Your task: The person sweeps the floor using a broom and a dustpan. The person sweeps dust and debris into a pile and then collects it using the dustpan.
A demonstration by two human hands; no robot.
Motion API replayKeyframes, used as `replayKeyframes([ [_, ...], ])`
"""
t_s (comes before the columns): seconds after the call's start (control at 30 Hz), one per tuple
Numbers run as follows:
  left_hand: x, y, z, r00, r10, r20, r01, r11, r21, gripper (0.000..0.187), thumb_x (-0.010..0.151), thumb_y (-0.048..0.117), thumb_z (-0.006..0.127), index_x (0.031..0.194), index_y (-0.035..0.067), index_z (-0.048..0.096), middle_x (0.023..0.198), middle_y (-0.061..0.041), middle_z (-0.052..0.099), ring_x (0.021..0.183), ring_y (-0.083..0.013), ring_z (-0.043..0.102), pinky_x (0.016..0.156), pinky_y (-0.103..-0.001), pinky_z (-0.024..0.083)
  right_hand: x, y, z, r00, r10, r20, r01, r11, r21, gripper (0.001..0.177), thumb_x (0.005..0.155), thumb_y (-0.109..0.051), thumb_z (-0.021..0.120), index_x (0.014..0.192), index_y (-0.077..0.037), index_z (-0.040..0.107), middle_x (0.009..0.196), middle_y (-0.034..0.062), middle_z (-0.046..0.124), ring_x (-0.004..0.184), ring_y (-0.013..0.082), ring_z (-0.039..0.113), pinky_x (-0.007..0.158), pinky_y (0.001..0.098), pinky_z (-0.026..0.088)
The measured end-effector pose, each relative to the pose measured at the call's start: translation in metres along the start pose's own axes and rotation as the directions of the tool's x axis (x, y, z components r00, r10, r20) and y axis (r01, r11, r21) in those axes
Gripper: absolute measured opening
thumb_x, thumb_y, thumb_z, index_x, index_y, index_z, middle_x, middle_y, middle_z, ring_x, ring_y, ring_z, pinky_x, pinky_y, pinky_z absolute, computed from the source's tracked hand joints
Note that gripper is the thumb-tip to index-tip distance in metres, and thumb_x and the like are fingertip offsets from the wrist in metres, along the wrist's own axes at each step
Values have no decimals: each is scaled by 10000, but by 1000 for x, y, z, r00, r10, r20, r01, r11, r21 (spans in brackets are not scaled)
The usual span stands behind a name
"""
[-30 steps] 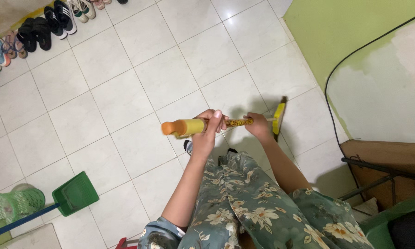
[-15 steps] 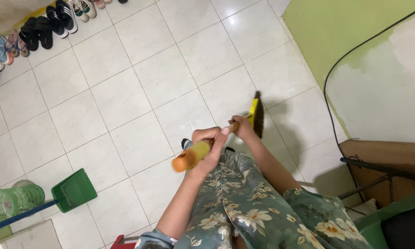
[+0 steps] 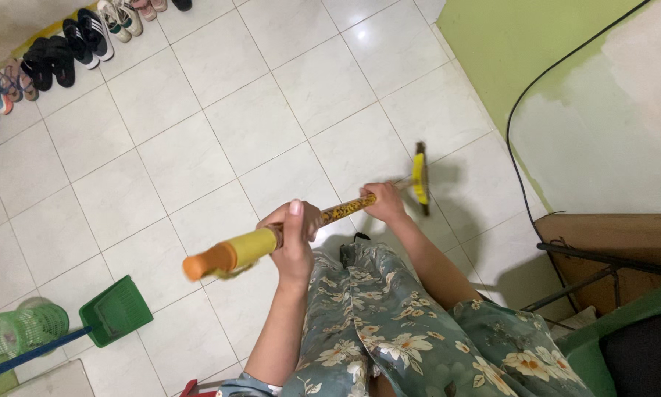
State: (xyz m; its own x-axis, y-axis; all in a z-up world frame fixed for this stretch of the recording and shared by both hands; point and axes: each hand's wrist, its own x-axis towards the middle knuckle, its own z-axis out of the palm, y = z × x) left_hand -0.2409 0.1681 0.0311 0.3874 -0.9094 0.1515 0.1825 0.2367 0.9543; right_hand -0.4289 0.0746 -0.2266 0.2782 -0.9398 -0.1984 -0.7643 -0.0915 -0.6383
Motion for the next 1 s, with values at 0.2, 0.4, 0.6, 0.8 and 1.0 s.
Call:
replayKeyframes([
  [0.2,-5,-36,6,954,-272,128,261,960,99,441,984,254,645,581,115,535,561,-12,545,510,-124,490,595,-314,518,-27,77,12,998,68,-13,-68,997,-25,207,685,-213,760,883,-153,752,848,94,750,832,332,725,739,448,562],
  [0.4,-19,-33,4,917,-258,303,198,956,216,508,982,225,665,525,93,487,493,27,480,448,-87,395,446,-279,313,-39,73,43,986,143,-84,-143,990,7,207,706,-219,774,892,-134,738,872,126,741,844,362,714,719,470,547],
  [0.6,-32,25,-7,886,-248,391,143,950,278,505,1004,146,668,579,54,410,545,33,391,528,-90,309,505,-296,260,-45,13,50,991,73,-111,-61,992,112,237,952,-292,663,826,-91,671,811,161,707,789,388,679,687,499,521],
  [0.8,-49,47,-21,941,-55,333,-1,987,163,494,996,159,639,562,60,425,533,18,426,479,-92,333,492,-288,247,-63,-28,34,980,-66,-186,71,997,20,228,915,-275,670,777,-93,669,733,164,647,732,413,639,673,513,495],
  [1.0,-70,42,-34,982,-80,172,93,993,-69,513,1039,182,585,562,76,428,551,-3,469,508,-104,410,497,-281,318,-90,-9,36,979,-84,-188,71,995,-72,267,919,-278,698,722,-103,657,710,139,652,743,377,647,775,496,503],
])
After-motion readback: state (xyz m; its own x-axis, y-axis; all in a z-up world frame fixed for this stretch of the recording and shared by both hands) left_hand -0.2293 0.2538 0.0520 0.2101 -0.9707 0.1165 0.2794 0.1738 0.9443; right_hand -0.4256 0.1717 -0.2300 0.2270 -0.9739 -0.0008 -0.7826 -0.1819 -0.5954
